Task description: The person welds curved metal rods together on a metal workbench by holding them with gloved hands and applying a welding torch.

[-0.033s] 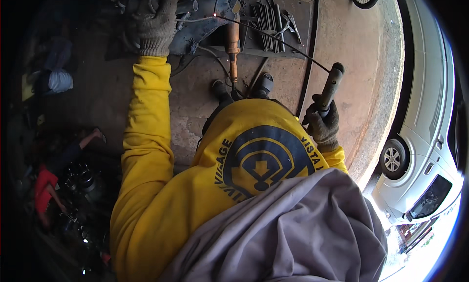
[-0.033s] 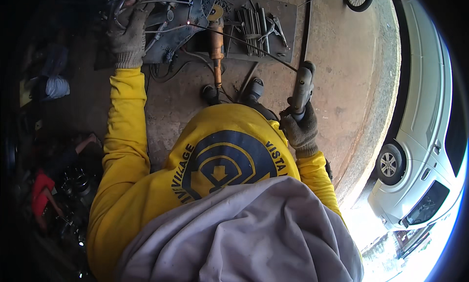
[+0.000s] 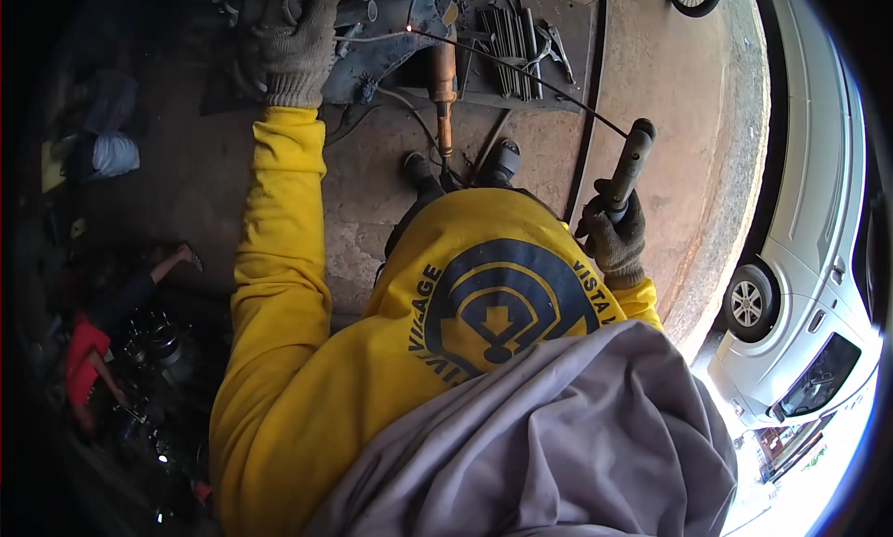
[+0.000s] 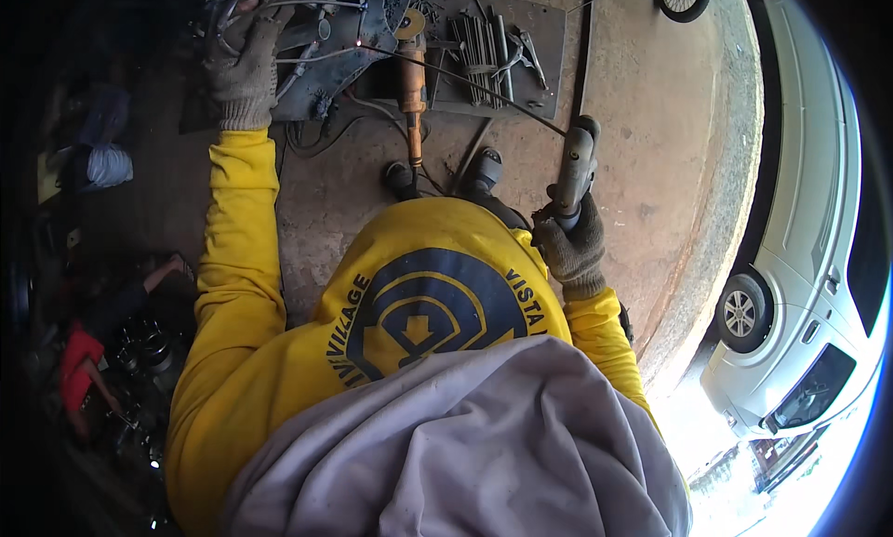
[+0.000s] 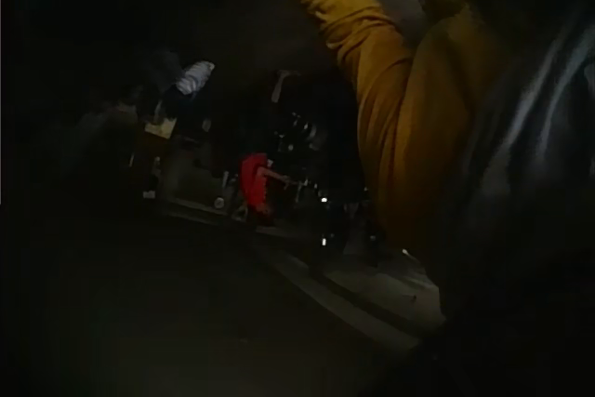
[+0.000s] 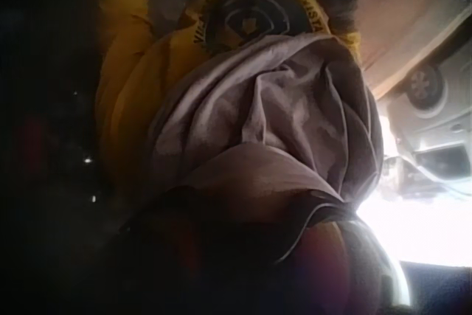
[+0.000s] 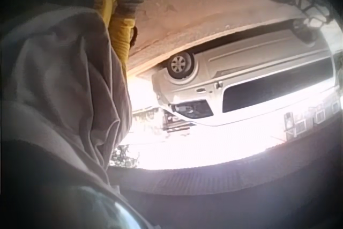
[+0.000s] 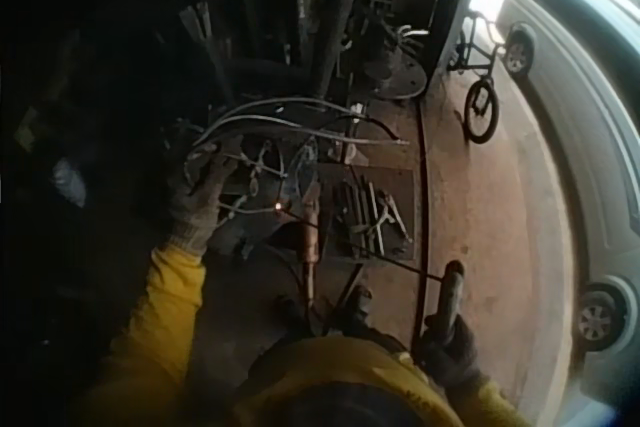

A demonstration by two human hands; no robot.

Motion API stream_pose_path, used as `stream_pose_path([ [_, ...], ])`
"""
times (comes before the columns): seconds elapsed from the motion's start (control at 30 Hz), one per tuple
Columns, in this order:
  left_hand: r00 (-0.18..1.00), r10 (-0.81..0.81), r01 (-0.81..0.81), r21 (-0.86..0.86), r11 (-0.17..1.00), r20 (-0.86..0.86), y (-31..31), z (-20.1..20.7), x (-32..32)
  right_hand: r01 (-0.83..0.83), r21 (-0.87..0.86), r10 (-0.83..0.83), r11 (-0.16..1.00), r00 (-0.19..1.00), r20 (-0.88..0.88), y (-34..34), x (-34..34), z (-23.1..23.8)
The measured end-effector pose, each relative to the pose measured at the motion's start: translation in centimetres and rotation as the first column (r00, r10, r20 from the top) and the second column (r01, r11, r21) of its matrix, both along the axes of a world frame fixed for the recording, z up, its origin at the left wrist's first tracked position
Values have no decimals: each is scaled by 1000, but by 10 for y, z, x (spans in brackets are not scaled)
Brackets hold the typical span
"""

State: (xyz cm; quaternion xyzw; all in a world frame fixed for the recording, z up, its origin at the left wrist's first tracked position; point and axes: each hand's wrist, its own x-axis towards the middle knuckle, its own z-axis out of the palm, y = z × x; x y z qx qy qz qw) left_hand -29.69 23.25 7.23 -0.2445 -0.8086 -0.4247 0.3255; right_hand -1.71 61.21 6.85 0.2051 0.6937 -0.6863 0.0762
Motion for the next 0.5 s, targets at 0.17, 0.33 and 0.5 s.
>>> stream_pose_path([
  [0.17, 993, -67, 59, 76, 995, 96, -4, -8, -1, 13, 20, -12, 1000, 1000, -26, -2, -2, -3],
  [0.33, 818, -570, 318, 762, 564, 80, -4, -16, -1, -6, 27, 7, 1000, 1000, -22, -1, -3, -3],
  [0.5, 908, -385, 242, 541, 805, 166, -2, -13, 1, -9, 18, 10, 1000, 999, -51, -2, -5, -4],
])
